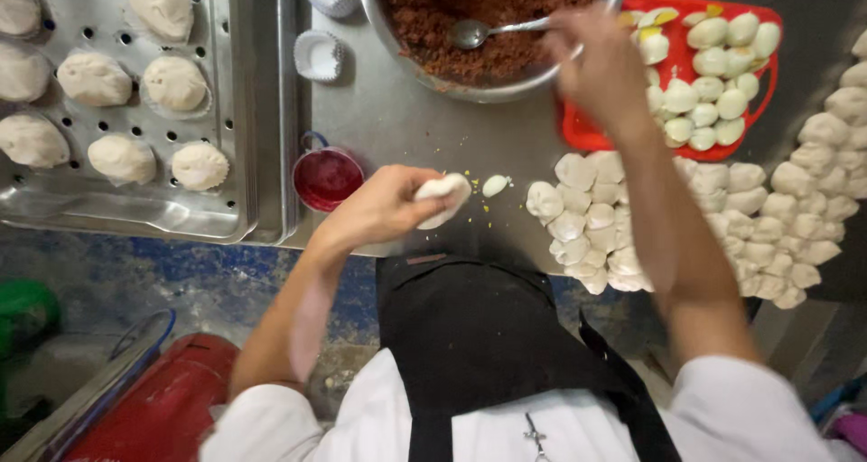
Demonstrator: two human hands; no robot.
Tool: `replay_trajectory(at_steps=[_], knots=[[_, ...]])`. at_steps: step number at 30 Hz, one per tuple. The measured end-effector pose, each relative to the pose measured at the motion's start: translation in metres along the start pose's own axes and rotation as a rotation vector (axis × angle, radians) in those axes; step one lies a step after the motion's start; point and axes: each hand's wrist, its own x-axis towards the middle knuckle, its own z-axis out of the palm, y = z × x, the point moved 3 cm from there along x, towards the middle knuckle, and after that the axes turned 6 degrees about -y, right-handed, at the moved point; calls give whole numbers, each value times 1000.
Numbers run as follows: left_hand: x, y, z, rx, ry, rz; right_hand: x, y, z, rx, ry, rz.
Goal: The person prepares filled buns by flattening dough balls, filling them with a meat mixture and egg pieces, sealing the dough, and placing the finished buns into a steamer tray.
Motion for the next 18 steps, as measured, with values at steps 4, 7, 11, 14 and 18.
replay_trajectory(at_steps=[4,7,11,14,18], knots=[[18,-30,18,-498,301,96,27,59,18,-484,-101,115],[24,-55,31,-638,432,56,31,75,26,-408,-178,93],[35,-74,36,-751,438,128,29,75,35,-306,-253,83],[50,-75,34,-736,461,283,31,57,56,-160,-296,144],[69,-73,34,-814,505,216,32,13,79,-310,-325,130]])
